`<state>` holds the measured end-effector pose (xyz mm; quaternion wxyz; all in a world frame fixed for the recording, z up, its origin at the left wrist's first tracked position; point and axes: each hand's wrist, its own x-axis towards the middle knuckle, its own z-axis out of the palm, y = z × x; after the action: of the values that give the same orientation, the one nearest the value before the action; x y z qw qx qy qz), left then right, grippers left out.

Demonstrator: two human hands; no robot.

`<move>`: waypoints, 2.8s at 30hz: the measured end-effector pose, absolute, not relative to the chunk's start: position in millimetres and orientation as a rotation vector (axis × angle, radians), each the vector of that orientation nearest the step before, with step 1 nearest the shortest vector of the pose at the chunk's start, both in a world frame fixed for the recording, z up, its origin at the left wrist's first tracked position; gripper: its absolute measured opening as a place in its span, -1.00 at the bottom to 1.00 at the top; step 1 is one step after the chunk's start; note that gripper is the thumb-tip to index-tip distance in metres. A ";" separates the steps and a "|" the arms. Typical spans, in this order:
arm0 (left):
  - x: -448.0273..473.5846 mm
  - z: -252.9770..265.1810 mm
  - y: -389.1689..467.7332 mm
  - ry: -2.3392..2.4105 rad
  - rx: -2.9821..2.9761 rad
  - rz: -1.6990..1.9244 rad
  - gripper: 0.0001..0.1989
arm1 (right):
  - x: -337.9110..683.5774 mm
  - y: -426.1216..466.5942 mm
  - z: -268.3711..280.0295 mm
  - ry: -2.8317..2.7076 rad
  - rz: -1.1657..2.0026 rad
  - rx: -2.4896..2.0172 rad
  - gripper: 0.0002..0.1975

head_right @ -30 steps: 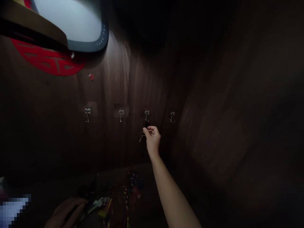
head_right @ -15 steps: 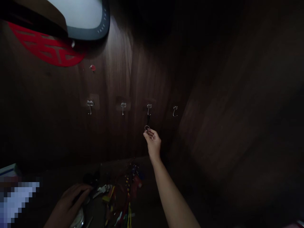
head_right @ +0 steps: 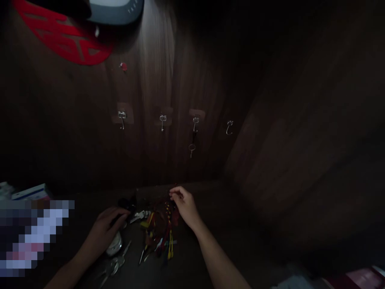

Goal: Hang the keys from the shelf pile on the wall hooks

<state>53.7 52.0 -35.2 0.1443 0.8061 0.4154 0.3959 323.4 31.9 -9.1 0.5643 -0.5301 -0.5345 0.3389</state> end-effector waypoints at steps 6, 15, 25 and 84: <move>53.6 -34.9 51.3 1.216 2.313 1.127 -0.78 | 317.4 29.4 -30.1 -1.557 0.541 -1.356 -0.84; 50.9 -41.6 57.1 1.304 2.339 1.140 -0.81 | 292.8 21.5 -21.9 -2.142 0.255 -1.227 -0.72; 58.1 -16.5 46.8 1.338 2.484 1.012 -0.79 | 289.9 24.1 -26.4 -2.274 0.271 -1.142 -0.75; 69.0 -19.7 39.5 1.250 2.169 1.094 -0.81 | 307.0 24.7 -34.9 -1.511 0.648 -1.417 -0.80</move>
<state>69.0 39.5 -19.7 0.2032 0.7773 0.4480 0.3921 307.0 24.7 -34.9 0.4666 -0.5773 -0.6158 0.2641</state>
